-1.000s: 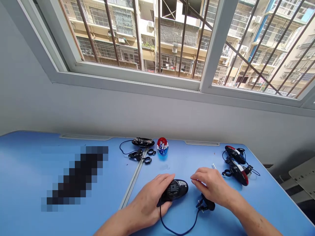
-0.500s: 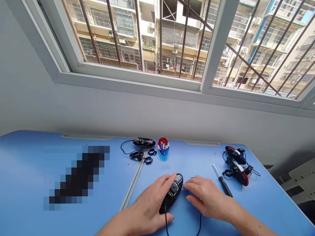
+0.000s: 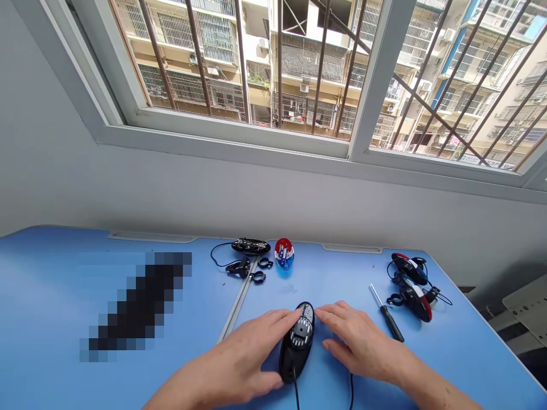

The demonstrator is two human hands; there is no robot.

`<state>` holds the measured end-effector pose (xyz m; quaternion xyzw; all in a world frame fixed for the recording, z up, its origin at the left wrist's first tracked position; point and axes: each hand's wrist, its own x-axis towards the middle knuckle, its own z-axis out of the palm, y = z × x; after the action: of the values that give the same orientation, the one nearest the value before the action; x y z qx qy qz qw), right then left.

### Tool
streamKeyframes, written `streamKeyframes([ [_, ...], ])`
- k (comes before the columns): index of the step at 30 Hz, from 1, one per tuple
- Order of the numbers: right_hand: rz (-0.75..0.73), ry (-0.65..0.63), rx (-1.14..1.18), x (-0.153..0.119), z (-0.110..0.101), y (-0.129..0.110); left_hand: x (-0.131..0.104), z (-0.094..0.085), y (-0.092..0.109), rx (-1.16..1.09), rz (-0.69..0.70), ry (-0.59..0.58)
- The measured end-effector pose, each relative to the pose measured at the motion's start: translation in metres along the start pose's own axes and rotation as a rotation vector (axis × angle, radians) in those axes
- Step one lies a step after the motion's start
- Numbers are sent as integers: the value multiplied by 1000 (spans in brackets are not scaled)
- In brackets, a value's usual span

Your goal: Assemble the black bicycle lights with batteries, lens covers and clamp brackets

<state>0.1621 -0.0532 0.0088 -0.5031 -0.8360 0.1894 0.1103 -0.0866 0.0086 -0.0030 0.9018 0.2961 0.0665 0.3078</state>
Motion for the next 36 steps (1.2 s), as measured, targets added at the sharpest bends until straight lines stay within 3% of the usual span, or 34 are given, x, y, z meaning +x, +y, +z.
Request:
streamKeyframes([
  [7, -75, 16, -11, 0, 2, 3, 10, 8, 0, 127, 49, 93],
  [13, -189, 52, 21, 4, 5, 3, 19, 18, 5, 189, 140, -12],
  [18, -204, 247, -4, 4, 7, 19, 16, 13, 8, 190, 117, -24],
  [23, -48, 382, -123, 5, 3, 47, 7, 12, 0, 228, 187, 12],
  [29, 98, 247, -219, 10, -1, 52, 11, 11, -4, 206, 235, 129],
  [32, 143, 166, -221, 11, -2, 48, 15, 12, -3, 144, 181, 160],
  [36, 170, 159, -183, 13, -2, 49, 18, 19, -1, 108, 91, 144],
])
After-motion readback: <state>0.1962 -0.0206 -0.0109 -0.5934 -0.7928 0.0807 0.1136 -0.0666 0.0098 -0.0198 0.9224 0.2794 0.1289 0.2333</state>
